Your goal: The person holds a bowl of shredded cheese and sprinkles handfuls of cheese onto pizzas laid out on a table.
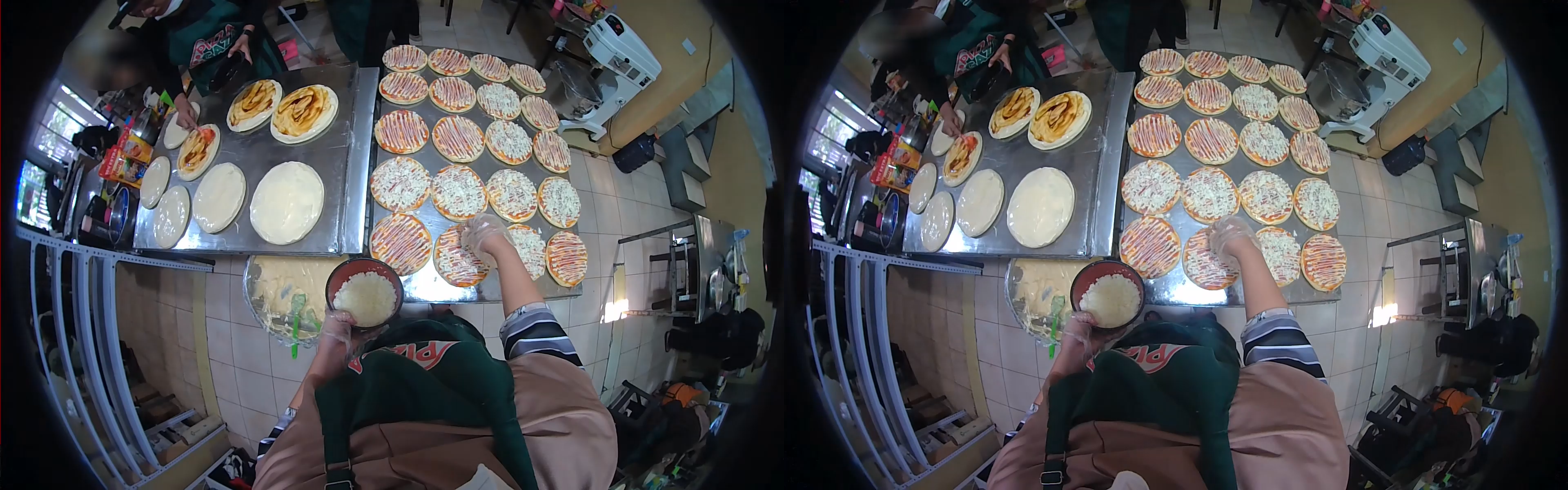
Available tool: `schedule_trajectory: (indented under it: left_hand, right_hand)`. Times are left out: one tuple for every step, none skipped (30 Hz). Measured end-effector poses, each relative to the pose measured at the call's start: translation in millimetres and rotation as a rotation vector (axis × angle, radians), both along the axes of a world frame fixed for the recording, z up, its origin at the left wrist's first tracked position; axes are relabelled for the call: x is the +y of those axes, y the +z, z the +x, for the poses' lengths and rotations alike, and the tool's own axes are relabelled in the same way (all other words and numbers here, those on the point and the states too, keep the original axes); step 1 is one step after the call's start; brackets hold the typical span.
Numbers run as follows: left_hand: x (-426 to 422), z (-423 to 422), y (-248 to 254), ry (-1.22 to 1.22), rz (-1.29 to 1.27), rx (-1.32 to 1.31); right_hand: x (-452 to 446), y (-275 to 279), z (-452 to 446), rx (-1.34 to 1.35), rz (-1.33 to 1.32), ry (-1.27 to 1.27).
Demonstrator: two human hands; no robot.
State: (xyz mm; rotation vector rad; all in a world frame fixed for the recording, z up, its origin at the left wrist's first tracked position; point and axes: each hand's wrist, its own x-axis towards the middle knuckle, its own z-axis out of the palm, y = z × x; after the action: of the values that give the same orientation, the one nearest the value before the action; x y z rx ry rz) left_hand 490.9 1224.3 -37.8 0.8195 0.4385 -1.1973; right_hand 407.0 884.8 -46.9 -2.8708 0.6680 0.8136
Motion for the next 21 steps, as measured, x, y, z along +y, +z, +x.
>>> schedule_trajectory:
  left_hand:
    - [1, 0, -1, 0.003, 0.004, 0.0]
    - [3, -1, -1, 0.006, 0.007, -0.001]
    - [9, -4, 4, 0.009, 0.011, -0.002]
    - [-3, 1, 2, 0.01, 0.015, -0.002]
    - [-18, 5, 0, 0.01, 0.019, -0.001]
    - [-29, 10, 1, 0.009, 0.023, 0.0]
    - [-26, 9, 0, 0.008, 0.027, 0.0]
    - [-19, 7, -2, 0.007, 0.03, 0.0]
    - [-11, 5, -1, 0.006, 0.034, -0.001]
    - [-9, 4, -2, 0.005, 0.038, -0.002]
    - [-12, 6, -4, 0.005, 0.042, -0.003]
    - [-17, 7, -4, 0.004, 0.046, -0.004]
    - [-12, 4, -5, 0.003, 0.049, -0.004]
    - [-15, 5, -6, 0.002, 0.052, -0.005]
    - [-10, 4, -7, 0.002, 0.054, -0.006]
    - [-7, 4, -8, 0.001, 0.058, -0.007]
    - [-1, 4, -9, 0.002, 0.06, -0.009]
    - [0, 4, -9, 0.001, 0.064, -0.009]
    - [-4, 3, -10, 0.0, 0.066, -0.009]
    - [-6, 4, -10, -0.002, 0.068, -0.01]
    - [-6, 4, -11, -0.003, 0.072, -0.01]
  right_hand:
    - [4, 8, 1, 0.016, -0.029, 0.077]
    - [2, 0, 1, 0.016, -0.029, 0.08]
    - [-1, -7, 0, -0.064, 0.063, 0.06]
    - [-3, -13, 0, -0.144, 0.155, 0.039]
    - [-4, -20, -2, -0.142, 0.155, 0.039]
    - [-1, -17, -1, -0.213, 0.182, -0.023]
    - [3, -14, 1, -0.284, 0.208, -0.086]
    - [7, -11, 5, -0.284, 0.208, -0.087]
    - [11, -9, 11, -0.252, 0.19, -0.123]
    - [14, -6, 15, -0.22, 0.172, -0.16]
    - [17, -3, 16, -0.22, 0.172, -0.16]
    - [21, 3, 16, -0.257, 0.248, -0.242]
    - [24, 6, 16, -0.294, 0.324, -0.324]
    - [22, -2, 14, -0.295, 0.323, -0.325]
    - [18, -17, 12, -0.284, 0.296, -0.241]
    - [16, -21, 10, -0.272, 0.27, -0.157]
    - [11, -24, 6, -0.272, 0.269, -0.156]
    - [8, -24, 1, -0.338, 0.274, -0.12]
    - [4, -22, -3, -0.404, 0.276, -0.084]
    - [-2, -24, -7, -0.404, 0.275, -0.085]
    - [-9, -25, -8, -0.362, 0.208, -0.093]
